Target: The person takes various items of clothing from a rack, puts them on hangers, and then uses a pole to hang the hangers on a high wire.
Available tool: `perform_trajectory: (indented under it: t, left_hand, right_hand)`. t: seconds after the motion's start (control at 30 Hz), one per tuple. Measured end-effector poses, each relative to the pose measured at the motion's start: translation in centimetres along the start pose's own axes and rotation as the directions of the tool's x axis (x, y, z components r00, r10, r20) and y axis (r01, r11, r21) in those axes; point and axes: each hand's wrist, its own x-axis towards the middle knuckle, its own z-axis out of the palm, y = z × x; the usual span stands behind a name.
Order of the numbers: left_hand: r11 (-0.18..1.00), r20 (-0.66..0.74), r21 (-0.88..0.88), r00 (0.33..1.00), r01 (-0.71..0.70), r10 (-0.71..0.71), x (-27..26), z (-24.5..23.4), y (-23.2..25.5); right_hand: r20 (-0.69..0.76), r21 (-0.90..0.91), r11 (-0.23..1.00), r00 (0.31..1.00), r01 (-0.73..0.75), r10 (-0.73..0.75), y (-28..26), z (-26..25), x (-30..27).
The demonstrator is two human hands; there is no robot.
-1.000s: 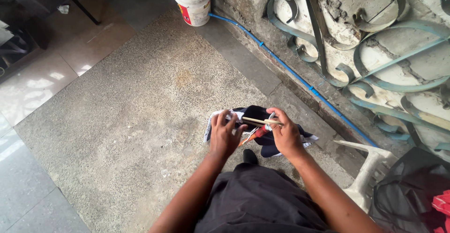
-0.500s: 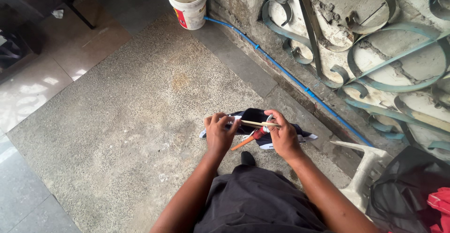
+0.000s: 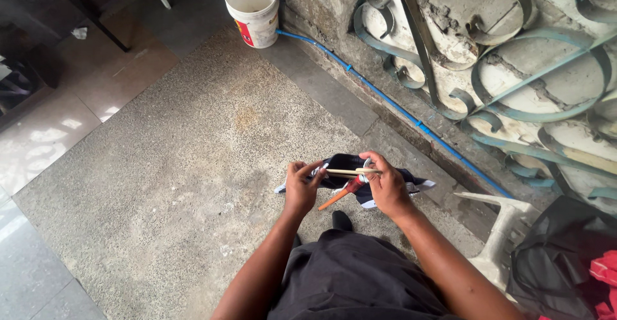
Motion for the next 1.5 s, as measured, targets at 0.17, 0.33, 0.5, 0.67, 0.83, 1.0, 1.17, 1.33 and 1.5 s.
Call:
perform_trajectory:
  t: [0.17, 0.33, 0.5, 0.67, 0.83, 1.0, 1.17, 1.33, 1.5]
  left_hand:
    - [0.971, -0.176, 0.189, 0.968, -0.146, 0.18, -1.4, -0.2, 1.0]
    - [0.934, -0.128, 0.245, 0.946, -0.26, 0.297, -3.9, 2.2, -1.1]
    - [0.887, 0.334, 0.071, 0.849, -0.456, 0.41, -2.5, 6.2, -0.4]
    - [0.892, 0.282, 0.081, 0.868, -0.445, 0.408, -1.1, 5.9, 3.2]
    - [0.876, 0.216, 0.047, 0.861, -0.48, 0.461, -1.5, 3.6, 8.6]
    - [0.805, 0.169, -0.005, 0.793, -0.593, 0.585, -0.7, 0.0, 15.6]
    - [0.705, 0.138, -0.052, 0.694, -0.707, 0.706, -0.1, -2.8, 23.1]
    - [0.6, 0.082, -0.05, 0.596, -0.798, 0.799, 0.0, -5.1, 30.5]
    - [0.521, -0.04, -0.017, 0.521, -0.854, 0.853, -0.2, -7.0, 35.9]
  right_hand:
    - [-0.016, 0.03, 0.998, 0.999, 0.049, -0.049, 0.5, -0.2, -0.1]
    - [-0.082, 0.13, 0.99, 0.996, 0.052, -0.042, 1.8, -0.3, 0.3]
    - [-0.041, 0.21, 0.978, 0.999, -0.009, 0.018, 2.5, 0.0, 0.6]
    - [-0.02, 0.248, 0.969, 0.999, -0.023, 0.029, 0.8, -1.1, 1.3]
    - [-0.047, 0.198, 0.979, 0.998, 0.057, -0.048, -3.7, -3.6, 2.1]
    - [-0.083, 0.269, 0.953, 0.989, 0.142, -0.124, -10.5, -8.5, 3.9]
    - [-0.426, -0.468, 0.764, 0.645, 0.444, -0.635, -15.4, -11.5, 4.0]
    - [-0.557, -0.684, 0.591, 0.216, 0.428, -0.802, -14.5, -9.6, 2.3]
    - [-0.51, -0.186, 0.844, 0.685, 0.503, -0.52, -12.4, -6.7, 4.0]
